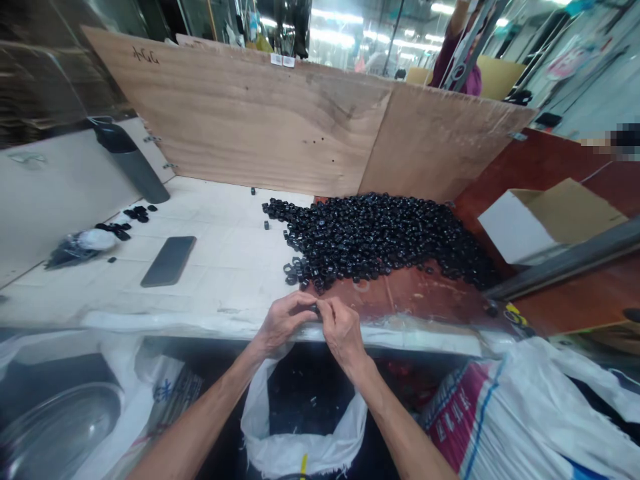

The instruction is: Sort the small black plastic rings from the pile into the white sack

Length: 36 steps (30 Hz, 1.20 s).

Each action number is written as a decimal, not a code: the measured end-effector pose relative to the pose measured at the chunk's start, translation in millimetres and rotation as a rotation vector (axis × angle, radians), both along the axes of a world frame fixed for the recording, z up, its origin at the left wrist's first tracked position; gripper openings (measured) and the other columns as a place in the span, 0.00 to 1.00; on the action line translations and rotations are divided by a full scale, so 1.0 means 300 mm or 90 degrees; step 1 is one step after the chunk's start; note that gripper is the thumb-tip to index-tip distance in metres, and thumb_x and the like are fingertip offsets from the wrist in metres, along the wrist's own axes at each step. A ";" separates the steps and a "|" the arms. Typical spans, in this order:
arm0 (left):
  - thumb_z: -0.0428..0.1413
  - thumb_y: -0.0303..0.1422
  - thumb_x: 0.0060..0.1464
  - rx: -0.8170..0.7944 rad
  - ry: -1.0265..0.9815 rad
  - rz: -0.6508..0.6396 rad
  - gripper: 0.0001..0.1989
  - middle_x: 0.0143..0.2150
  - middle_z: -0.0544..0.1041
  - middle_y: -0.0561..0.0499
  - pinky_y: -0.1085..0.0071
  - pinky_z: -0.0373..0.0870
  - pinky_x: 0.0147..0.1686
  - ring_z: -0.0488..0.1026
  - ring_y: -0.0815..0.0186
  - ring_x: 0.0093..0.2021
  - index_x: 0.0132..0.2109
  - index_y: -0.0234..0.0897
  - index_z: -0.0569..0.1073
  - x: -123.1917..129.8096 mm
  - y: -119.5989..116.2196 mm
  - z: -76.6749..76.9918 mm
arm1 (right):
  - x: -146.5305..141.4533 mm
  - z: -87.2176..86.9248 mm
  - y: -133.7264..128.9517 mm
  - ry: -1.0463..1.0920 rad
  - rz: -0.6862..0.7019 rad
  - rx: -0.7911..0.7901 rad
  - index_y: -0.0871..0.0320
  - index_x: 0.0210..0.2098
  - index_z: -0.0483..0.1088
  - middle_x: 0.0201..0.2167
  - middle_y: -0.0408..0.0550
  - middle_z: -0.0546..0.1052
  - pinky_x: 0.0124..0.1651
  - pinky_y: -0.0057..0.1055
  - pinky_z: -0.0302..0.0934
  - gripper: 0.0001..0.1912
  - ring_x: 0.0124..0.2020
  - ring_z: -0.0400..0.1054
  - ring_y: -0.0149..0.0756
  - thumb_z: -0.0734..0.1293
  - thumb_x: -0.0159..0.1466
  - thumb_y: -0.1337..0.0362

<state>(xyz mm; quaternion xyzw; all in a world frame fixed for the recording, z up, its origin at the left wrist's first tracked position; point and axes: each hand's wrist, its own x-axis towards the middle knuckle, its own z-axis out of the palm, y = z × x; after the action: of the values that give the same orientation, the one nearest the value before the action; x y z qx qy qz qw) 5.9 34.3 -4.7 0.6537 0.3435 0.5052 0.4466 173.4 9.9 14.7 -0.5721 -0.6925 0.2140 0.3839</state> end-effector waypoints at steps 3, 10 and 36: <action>0.62 0.37 0.55 -0.009 -0.002 0.005 0.11 0.42 0.79 0.45 0.65 0.72 0.48 0.76 0.61 0.44 0.43 0.35 0.78 0.000 0.002 -0.010 | 0.001 0.006 -0.012 0.011 0.015 -0.009 0.59 0.33 0.73 0.25 0.44 0.74 0.32 0.26 0.58 0.15 0.25 0.65 0.30 0.60 0.69 0.59; 0.62 0.36 0.55 -0.027 -0.005 -0.002 0.10 0.41 0.79 0.46 0.66 0.72 0.47 0.76 0.61 0.43 0.43 0.35 0.77 -0.003 0.001 -0.015 | 0.018 0.014 -0.023 0.060 0.028 -0.054 0.60 0.33 0.73 0.27 0.44 0.74 0.33 0.26 0.59 0.12 0.27 0.66 0.31 0.64 0.66 0.58; 0.59 0.33 0.58 0.108 0.213 -0.090 0.06 0.39 0.78 0.47 0.69 0.74 0.41 0.76 0.64 0.39 0.40 0.36 0.75 -0.036 -0.056 -0.016 | 0.003 0.006 -0.030 0.179 -0.053 -0.444 0.56 0.16 0.62 0.10 0.38 0.60 0.18 0.27 0.44 0.25 0.13 0.52 0.28 0.61 0.61 0.46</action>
<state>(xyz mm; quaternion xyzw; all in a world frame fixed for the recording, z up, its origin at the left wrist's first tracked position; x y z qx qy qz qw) -4.9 17.5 -9.5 0.7861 0.3226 0.3842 0.3611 174.4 1.1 16.5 -0.6613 -0.4944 0.4975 0.2658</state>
